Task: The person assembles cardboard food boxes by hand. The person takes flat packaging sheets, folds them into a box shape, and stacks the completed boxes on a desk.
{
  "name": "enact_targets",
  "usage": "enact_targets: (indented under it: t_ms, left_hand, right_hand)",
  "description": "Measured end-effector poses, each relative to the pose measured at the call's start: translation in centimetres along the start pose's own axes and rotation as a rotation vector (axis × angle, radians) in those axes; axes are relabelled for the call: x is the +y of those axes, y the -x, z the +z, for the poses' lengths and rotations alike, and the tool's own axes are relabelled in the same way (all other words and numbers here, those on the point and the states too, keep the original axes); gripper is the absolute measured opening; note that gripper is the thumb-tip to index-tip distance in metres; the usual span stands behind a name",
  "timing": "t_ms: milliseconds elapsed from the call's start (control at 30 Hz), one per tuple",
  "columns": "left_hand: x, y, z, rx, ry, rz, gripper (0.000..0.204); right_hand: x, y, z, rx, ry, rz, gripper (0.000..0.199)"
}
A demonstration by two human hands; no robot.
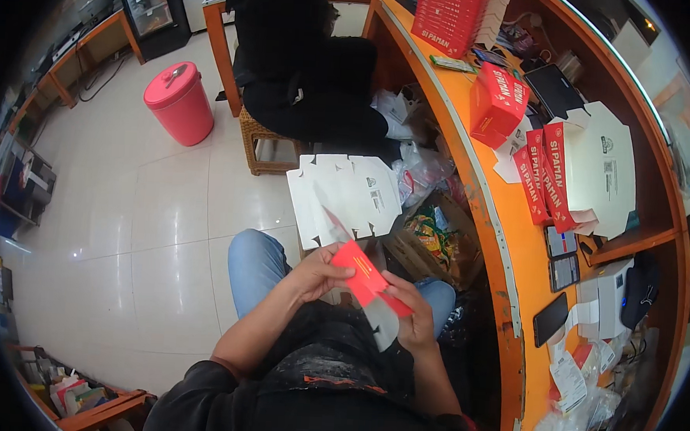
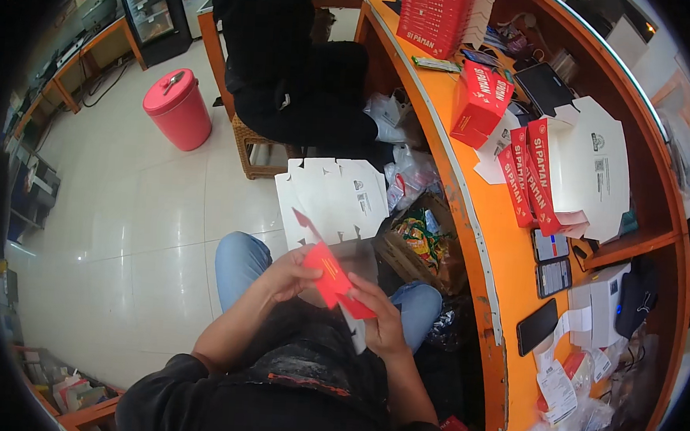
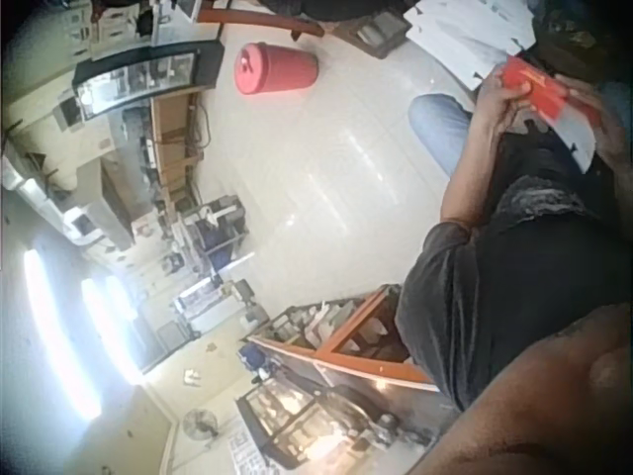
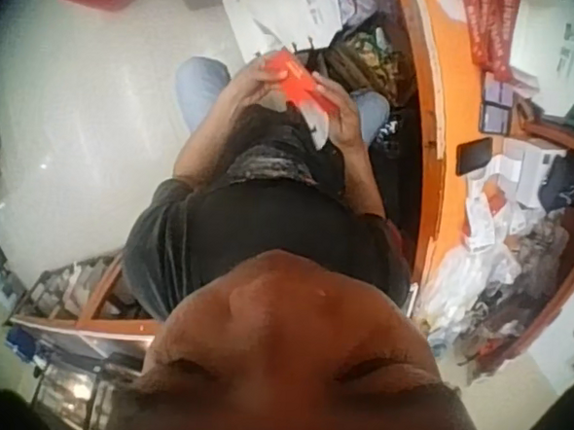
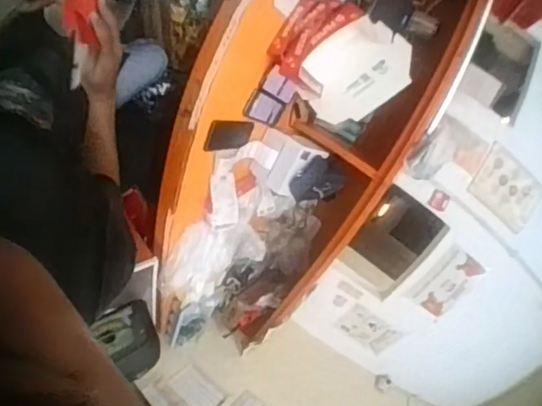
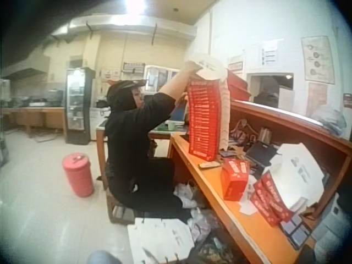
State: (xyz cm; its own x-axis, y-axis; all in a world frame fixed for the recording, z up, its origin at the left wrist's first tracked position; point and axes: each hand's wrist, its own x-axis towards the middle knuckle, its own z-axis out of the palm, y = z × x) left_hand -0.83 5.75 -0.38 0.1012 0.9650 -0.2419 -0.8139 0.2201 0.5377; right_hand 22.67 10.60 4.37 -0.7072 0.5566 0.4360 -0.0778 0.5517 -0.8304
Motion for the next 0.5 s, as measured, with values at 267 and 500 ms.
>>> enact_targets:
  t_ms: [267,500]
  left_hand:
    - [-1.8,1.4,5.3,-0.031,-0.581,0.045,0.031]
    - [1.0,1.2,5.7,-0.049,-0.377,-0.171,0.030]
  right_hand:
    - [-3.3,-0.2,-0.4,0.157,0.333,0.096,0.040]
    - [-4.3,-0.9,-3.6,-0.110,0.306,-0.047,0.039]
